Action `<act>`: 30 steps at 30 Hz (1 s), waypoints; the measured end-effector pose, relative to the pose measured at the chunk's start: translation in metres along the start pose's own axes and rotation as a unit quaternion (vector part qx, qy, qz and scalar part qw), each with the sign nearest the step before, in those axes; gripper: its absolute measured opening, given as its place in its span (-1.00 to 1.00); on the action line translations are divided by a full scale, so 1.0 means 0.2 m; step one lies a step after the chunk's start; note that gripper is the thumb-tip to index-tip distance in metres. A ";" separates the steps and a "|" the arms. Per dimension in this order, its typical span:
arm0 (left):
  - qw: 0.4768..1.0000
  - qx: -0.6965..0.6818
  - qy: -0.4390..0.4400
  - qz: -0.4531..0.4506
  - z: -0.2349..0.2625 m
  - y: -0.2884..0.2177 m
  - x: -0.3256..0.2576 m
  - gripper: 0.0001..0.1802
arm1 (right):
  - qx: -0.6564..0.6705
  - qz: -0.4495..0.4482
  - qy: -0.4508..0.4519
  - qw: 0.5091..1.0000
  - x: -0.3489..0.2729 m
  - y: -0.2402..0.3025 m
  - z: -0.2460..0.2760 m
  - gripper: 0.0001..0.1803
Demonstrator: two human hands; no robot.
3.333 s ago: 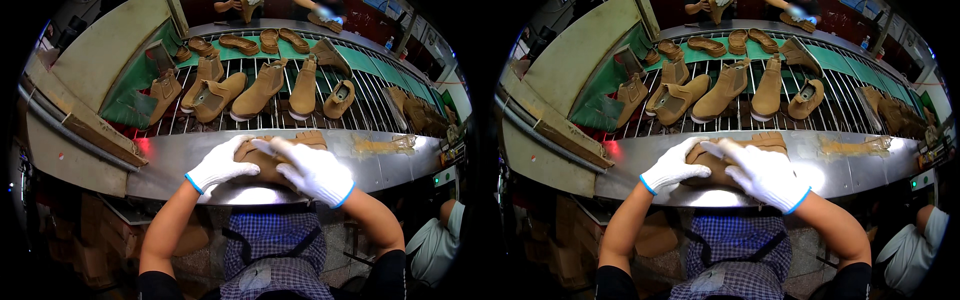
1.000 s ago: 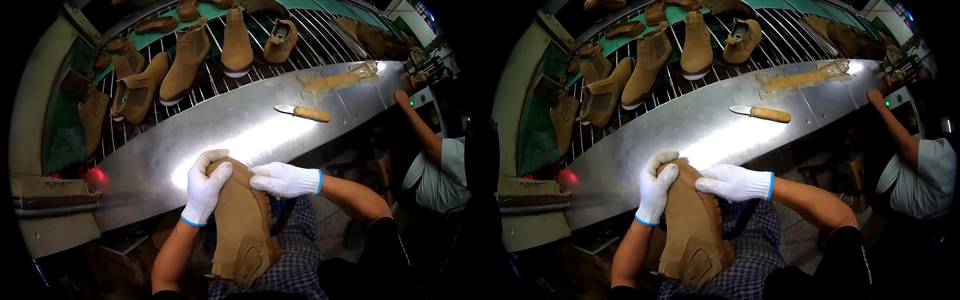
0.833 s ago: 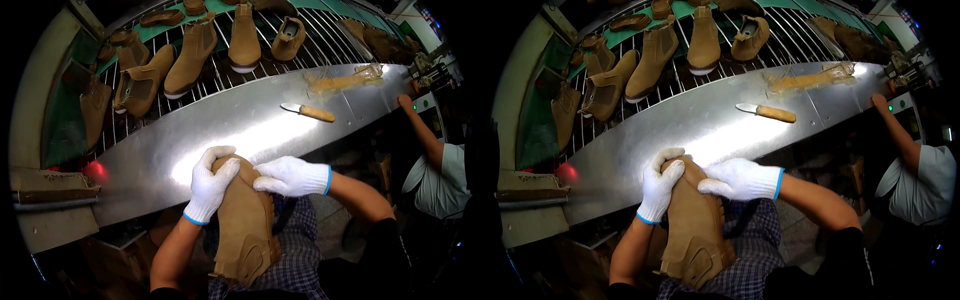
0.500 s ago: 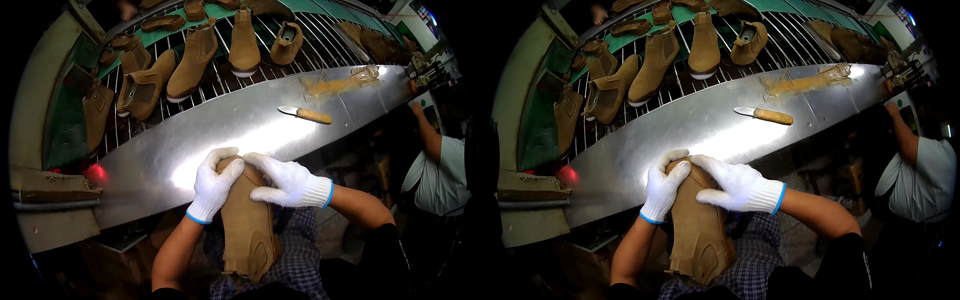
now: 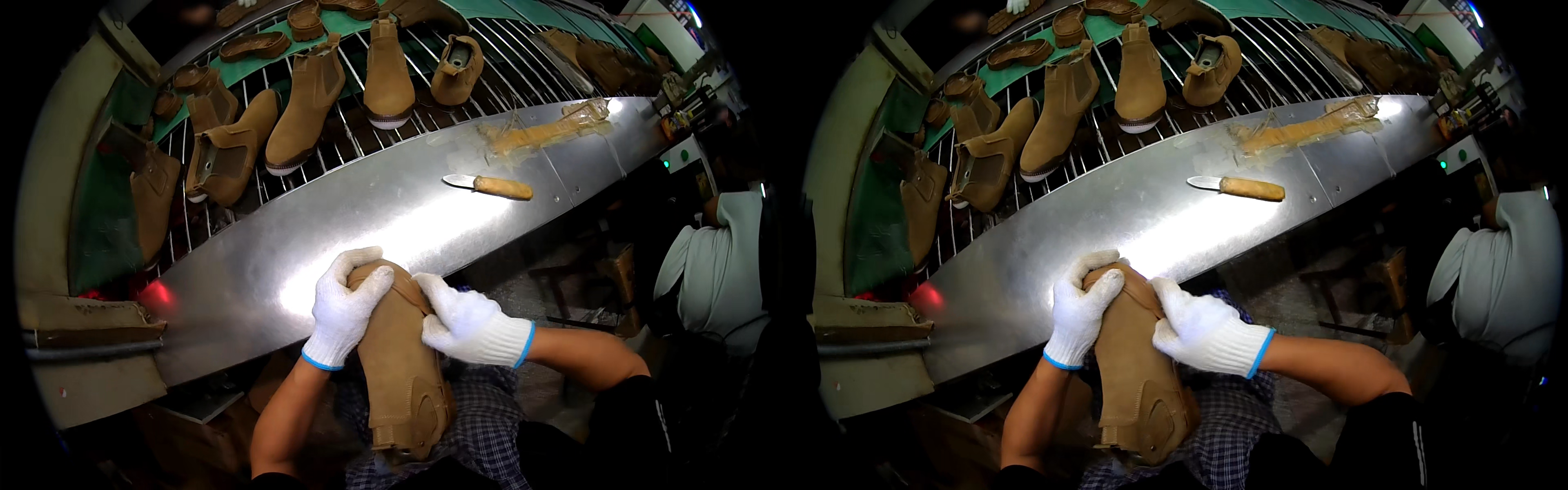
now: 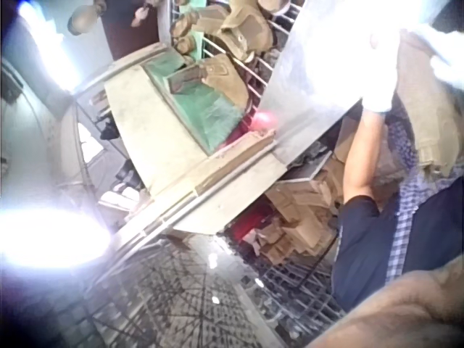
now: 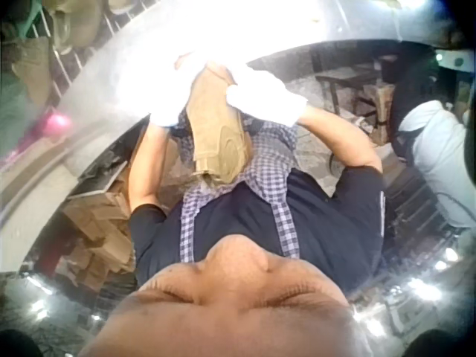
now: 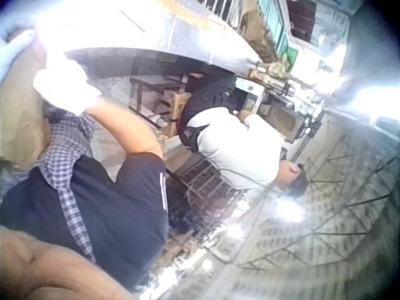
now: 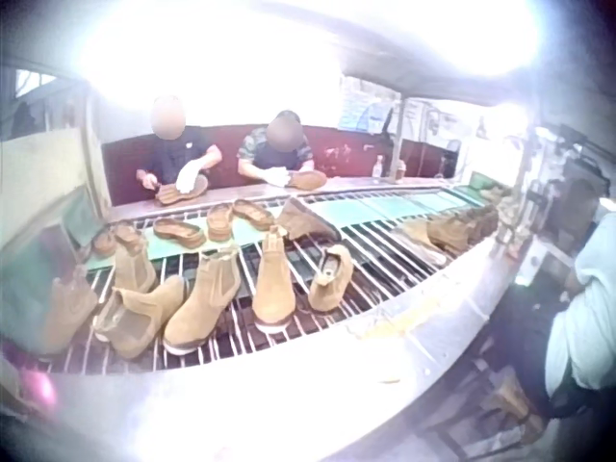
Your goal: The person picks up boots from a conveyor belt, trims excess material from the edges of the soles using a knife, and then places the boots back onto the belt.
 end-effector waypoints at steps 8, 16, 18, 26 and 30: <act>0.999 0.036 0.000 -0.004 -0.01 -0.04 -0.02 -0.57 | 0.029 0.057 -0.084 0.994 0.12 -0.15 -0.10 -0.39; 1.000 -0.009 0.006 -0.025 0.04 -0.03 -0.02 -0.58 | 0.038 0.080 -0.007 0.996 0.04 -0.08 0.06 -0.32; 1.000 -0.005 0.005 -0.027 0.06 -0.03 -0.03 -0.58 | 0.097 0.047 0.060 0.992 0.07 -0.01 0.17 -0.32; 1.000 -0.018 0.006 -0.021 0.07 -0.02 -0.03 -0.60 | 0.092 0.048 0.195 0.975 0.19 0.01 0.17 -0.24; 1.000 -0.008 -0.003 -0.025 0.07 -0.02 -0.02 -0.63 | -0.033 0.045 0.101 0.993 0.22 -0.06 0.07 -0.30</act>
Point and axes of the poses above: each hand's wrist, its own x-axis towards the middle knuckle, its own z-axis out of the back of the hand, y = z × x, the point moved 3 cm from there along x, towards the middle knuckle, and after that the axes turned 15 degrees about y, right-handed, at the moved point
